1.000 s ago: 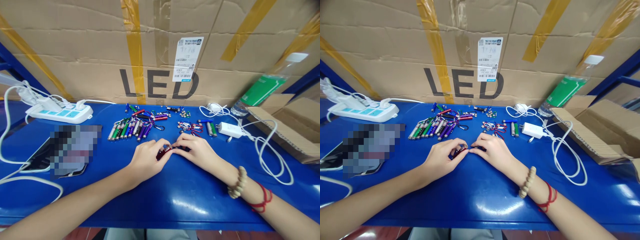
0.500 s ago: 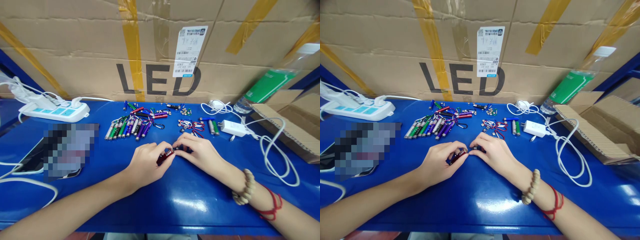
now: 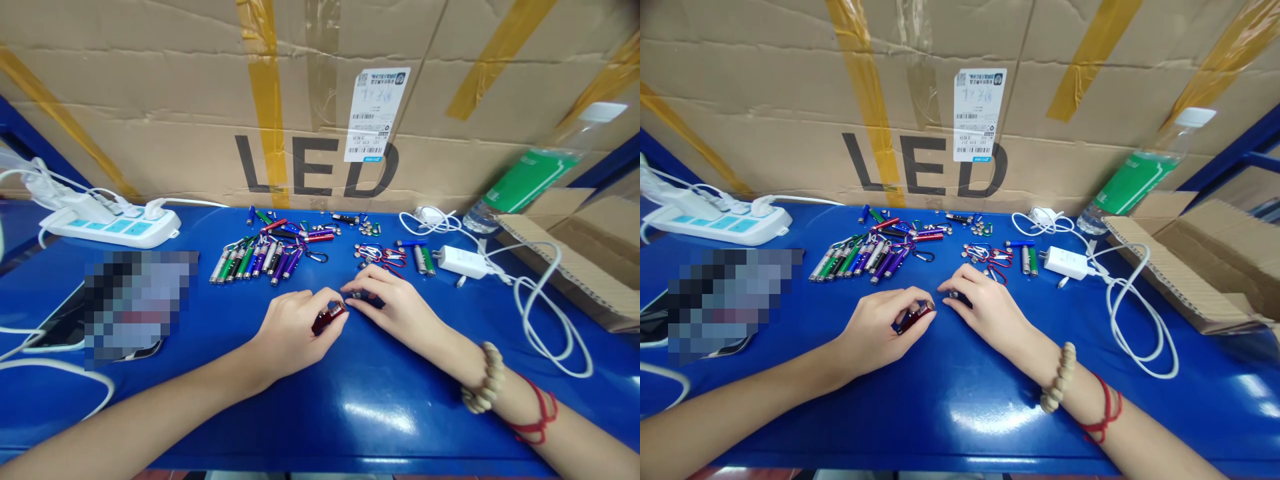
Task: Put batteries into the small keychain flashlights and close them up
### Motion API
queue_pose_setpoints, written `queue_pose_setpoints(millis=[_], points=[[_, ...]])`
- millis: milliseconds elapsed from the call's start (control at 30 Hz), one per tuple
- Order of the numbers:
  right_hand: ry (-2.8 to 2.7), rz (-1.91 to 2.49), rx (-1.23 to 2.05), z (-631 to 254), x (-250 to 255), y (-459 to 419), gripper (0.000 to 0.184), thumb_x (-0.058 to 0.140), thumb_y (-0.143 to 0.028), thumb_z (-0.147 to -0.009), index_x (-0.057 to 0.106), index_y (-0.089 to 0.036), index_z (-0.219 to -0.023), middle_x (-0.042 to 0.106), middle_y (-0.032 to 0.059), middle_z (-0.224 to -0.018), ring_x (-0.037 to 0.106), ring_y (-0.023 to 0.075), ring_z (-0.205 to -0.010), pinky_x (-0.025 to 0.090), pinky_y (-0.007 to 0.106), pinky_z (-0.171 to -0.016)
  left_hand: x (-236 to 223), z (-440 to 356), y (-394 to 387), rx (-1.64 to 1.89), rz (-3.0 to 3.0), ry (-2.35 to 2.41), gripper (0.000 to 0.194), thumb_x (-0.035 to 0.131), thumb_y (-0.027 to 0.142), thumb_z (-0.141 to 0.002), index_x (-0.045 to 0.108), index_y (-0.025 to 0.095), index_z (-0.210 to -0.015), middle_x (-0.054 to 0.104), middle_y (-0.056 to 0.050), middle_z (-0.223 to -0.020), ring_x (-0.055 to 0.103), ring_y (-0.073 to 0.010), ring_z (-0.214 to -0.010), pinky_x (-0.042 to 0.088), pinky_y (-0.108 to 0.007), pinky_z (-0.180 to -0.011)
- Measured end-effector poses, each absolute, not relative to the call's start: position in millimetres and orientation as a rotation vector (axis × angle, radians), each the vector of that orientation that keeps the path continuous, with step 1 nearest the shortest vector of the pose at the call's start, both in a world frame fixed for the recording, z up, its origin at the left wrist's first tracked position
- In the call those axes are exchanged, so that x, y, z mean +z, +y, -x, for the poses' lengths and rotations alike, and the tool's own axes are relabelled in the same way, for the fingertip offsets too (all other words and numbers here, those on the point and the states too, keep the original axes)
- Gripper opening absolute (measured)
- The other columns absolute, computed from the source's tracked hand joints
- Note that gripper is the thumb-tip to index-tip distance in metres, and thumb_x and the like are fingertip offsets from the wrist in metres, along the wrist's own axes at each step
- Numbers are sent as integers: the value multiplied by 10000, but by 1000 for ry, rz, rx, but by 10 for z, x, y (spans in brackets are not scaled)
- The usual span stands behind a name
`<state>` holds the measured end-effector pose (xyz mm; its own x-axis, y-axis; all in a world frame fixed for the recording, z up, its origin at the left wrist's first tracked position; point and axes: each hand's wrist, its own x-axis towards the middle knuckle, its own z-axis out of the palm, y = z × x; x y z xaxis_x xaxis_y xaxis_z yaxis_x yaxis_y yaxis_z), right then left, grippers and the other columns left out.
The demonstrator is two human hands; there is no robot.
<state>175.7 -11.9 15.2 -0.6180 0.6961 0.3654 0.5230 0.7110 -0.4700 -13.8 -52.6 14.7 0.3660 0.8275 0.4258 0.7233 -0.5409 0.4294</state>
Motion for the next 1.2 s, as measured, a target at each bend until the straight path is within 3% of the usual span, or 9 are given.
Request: queue_pose_setpoints(millis=[300,567,800,1067,1200], points=[[-2363,849,418,-1764,133,-94,231,482,-61,-837,597,-192,-990,596,43,-957,565,148,-905,491,296,-805,142,145,-507,850,-2395,1504,131,500,308,-816,595,221,-835,596,42,-605,520,-91,-515,377,-196,-536],[-2218,905,342,-1733,165,-119,213,537,-160,-844,599,-197,-1045,664,27,-1000,619,148,-905,501,286,-848,148,137,-515,878,-2438,1488,113,508,298,-812,592,225,-833,593,60,-561,508,-83,-468,358,-193,-511],[-2195,856,271,-1719,182,-128,213,501,-117,-850,618,-176,-1018,655,50,-1051,598,152,-984,477,313,-904,143,141,-527,915,-2497,1460,117,504,288,-813,594,215,-830,582,67,-525,521,-82,-455,359,-193,-509],[-2240,824,252,-1739,210,-141,213,499,-138,-853,656,-211,-977,665,50,-1049,615,183,-961,495,372,-864,148,134,-520,900,-2470,1452,123,500,294,-812,593,216,-832,589,62,-545,531,-84,-467,369,-195,-517],[-2143,886,337,-1716,243,-174,226,529,-166,-845,645,-210,-1034,681,40,-1011,637,173,-906,516,334,-830,144,135,-523,896,-2460,1450,125,496,294,-815,594,219,-841,599,59,-557,543,-88,-480,373,-198,-525]])
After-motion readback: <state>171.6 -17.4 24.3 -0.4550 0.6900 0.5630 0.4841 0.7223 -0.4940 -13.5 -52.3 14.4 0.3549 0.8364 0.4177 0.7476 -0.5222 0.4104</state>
